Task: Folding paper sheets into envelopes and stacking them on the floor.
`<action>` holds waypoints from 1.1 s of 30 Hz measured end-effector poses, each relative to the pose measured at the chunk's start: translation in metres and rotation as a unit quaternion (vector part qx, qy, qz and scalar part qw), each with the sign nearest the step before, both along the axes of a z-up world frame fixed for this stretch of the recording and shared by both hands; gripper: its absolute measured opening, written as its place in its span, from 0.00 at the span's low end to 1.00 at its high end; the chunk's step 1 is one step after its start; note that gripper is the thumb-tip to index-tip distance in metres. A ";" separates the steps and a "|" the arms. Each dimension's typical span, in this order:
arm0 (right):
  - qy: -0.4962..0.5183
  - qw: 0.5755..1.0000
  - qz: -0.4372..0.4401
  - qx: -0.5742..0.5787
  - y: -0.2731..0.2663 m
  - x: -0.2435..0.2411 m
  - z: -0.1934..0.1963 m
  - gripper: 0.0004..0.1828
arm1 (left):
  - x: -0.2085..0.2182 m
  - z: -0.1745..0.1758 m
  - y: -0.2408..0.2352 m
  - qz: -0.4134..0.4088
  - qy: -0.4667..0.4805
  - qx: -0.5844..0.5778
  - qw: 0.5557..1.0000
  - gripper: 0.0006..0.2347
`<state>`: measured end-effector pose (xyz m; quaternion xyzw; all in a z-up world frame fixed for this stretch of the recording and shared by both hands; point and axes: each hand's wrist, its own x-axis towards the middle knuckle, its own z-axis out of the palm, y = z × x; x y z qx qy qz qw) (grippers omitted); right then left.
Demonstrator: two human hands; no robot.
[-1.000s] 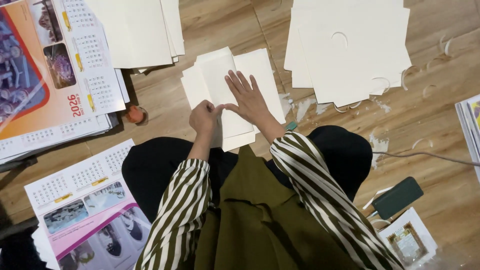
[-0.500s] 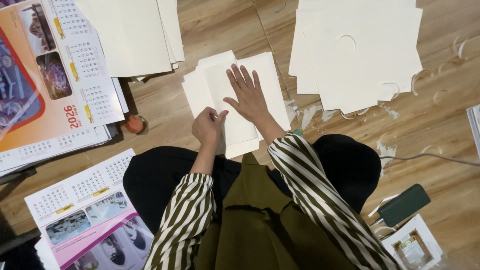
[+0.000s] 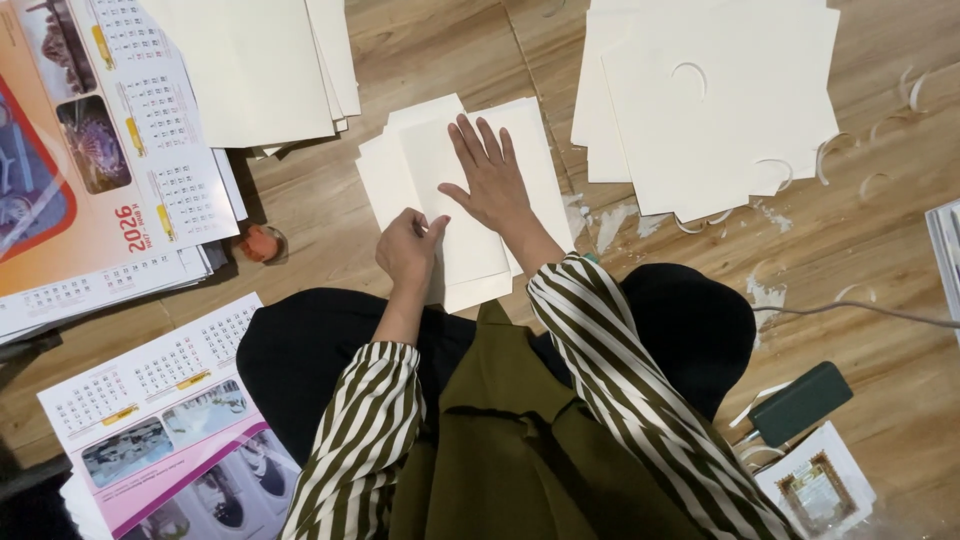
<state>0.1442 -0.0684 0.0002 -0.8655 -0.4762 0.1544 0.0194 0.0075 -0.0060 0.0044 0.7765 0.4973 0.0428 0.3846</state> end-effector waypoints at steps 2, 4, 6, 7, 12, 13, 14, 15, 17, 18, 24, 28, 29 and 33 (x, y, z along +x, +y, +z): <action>0.001 1.000 0.001 -0.002 0.000 0.001 -0.001 0.39 | 0.000 -0.001 0.001 -0.003 -0.001 0.003 1.000 0.10; 0.003 1.000 0.002 -0.004 0.001 0.002 0.000 0.39 | 0.000 0.000 0.001 -0.006 -0.001 0.005 1.000 0.11; 0.005 1.000 0.000 -0.010 0.001 0.001 0.001 0.40 | 0.000 0.001 0.000 -0.005 0.001 0.002 1.000 0.11; 0.006 1.000 0.000 -0.010 0.000 0.001 0.001 0.40 | -0.001 0.000 0.000 -0.005 0.002 0.002 1.000 0.11; 0.013 1.000 0.003 -0.021 0.000 0.001 0.017 0.40 | 0.000 0.001 -0.001 0.001 -0.013 -0.002 1.000 0.11; 0.013 1.000 0.004 -0.021 0.001 0.001 0.018 0.40 | -0.001 0.002 -0.002 0.002 -0.013 -0.002 1.000 0.11; 0.010 1.000 0.004 -0.024 0.001 0.002 0.020 0.40 | -0.001 0.002 -0.001 -0.001 -0.010 0.001 1.000 0.11; 0.006 1.000 0.005 -0.028 0.002 0.003 0.021 0.41 | -0.001 0.003 -0.001 -0.004 -0.007 0.003 1.000 0.11; 0.007 0.999 0.005 -0.032 0.002 0.000 0.022 0.41 | -0.004 0.000 -0.002 -0.005 -0.006 0.006 1.000 0.11; 0.004 0.999 0.004 -0.035 0.003 0.002 0.023 0.41 | -0.002 -0.001 -0.002 -0.008 -0.008 0.011 1.000 0.11; 0.018 1.000 -0.006 -0.025 0.005 -0.002 0.042 0.40 | 0.002 0.000 -0.001 -0.001 0.014 -0.003 1.000 0.10; 0.022 0.999 -0.007 -0.024 0.009 0.002 0.034 0.41 | 0.002 -0.003 -0.001 0.003 0.008 0.007 1.000 0.11; 0.027 0.999 -0.007 -0.019 0.009 0.003 0.033 0.41 | 0.002 -0.005 -0.001 0.007 0.004 0.006 1.000 0.11; -0.004 0.998 0.035 -0.052 -0.006 -0.004 0.039 0.37 | 0.001 -0.007 0.000 0.002 0.001 0.009 1.000 0.11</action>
